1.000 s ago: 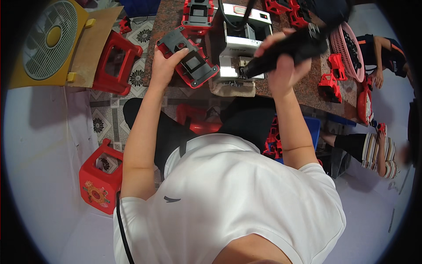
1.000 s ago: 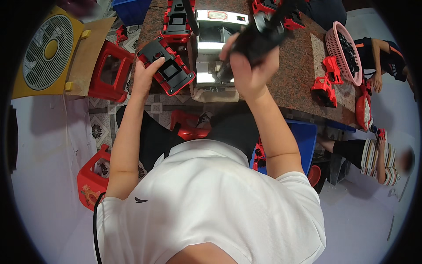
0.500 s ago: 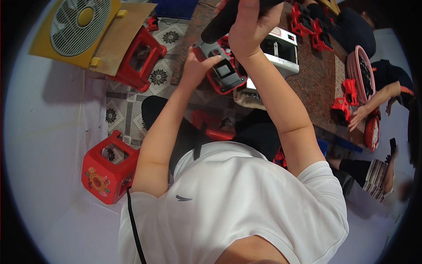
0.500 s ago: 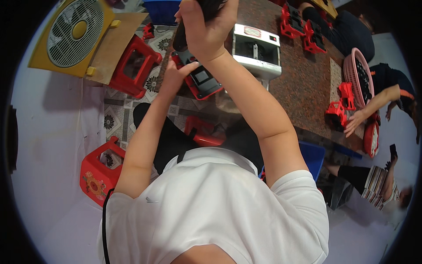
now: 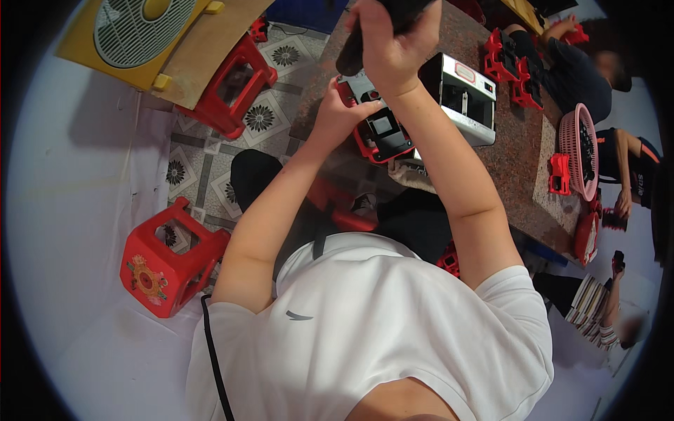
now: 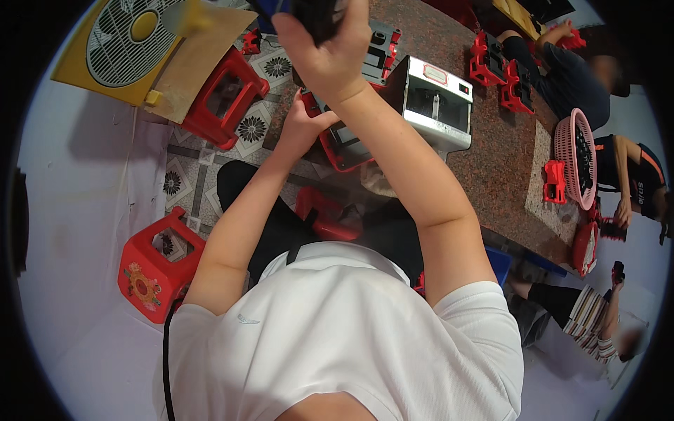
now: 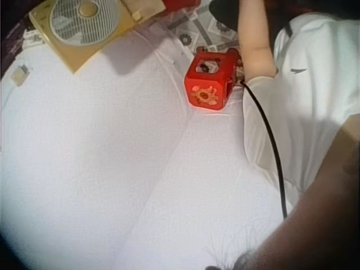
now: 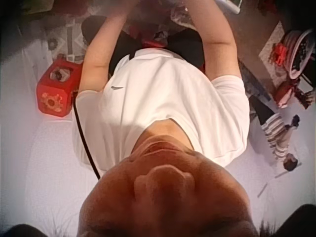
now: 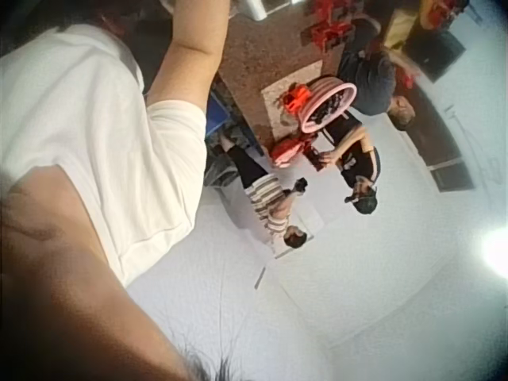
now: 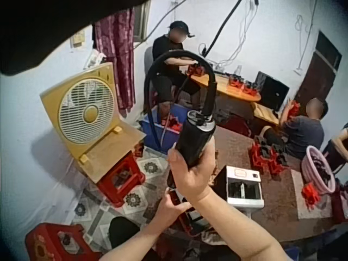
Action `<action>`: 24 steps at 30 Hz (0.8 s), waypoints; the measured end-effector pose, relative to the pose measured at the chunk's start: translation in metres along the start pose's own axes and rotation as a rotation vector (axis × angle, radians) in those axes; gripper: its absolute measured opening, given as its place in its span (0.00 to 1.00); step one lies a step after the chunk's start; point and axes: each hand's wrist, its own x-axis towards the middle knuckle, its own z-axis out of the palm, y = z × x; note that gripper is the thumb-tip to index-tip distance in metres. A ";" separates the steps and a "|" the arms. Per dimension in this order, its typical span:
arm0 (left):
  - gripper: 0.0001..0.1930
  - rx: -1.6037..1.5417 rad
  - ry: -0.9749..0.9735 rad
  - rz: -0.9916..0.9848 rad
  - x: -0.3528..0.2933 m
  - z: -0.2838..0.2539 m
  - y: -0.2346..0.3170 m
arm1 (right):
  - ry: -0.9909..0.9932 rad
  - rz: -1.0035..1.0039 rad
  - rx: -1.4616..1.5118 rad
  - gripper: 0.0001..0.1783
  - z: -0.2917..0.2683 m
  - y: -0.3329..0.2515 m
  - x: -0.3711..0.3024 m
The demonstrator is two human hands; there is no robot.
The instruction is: Assembling red plastic components using an electric screwdriver at a workshop table.
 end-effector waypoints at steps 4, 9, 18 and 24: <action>0.33 -0.017 0.008 0.029 0.002 -0.001 -0.002 | -0.010 -0.023 -0.163 0.17 0.007 0.001 0.005; 0.31 0.022 -0.024 0.088 0.001 0.005 0.001 | 0.000 0.010 -0.183 0.16 -0.008 -0.006 0.006; 0.54 0.323 0.108 0.229 0.062 -0.004 0.000 | 0.229 0.240 0.034 0.21 -0.135 -0.123 -0.020; 0.36 0.468 -0.405 -0.355 0.172 0.039 0.013 | 0.184 0.174 -0.240 0.28 -0.167 -0.143 -0.063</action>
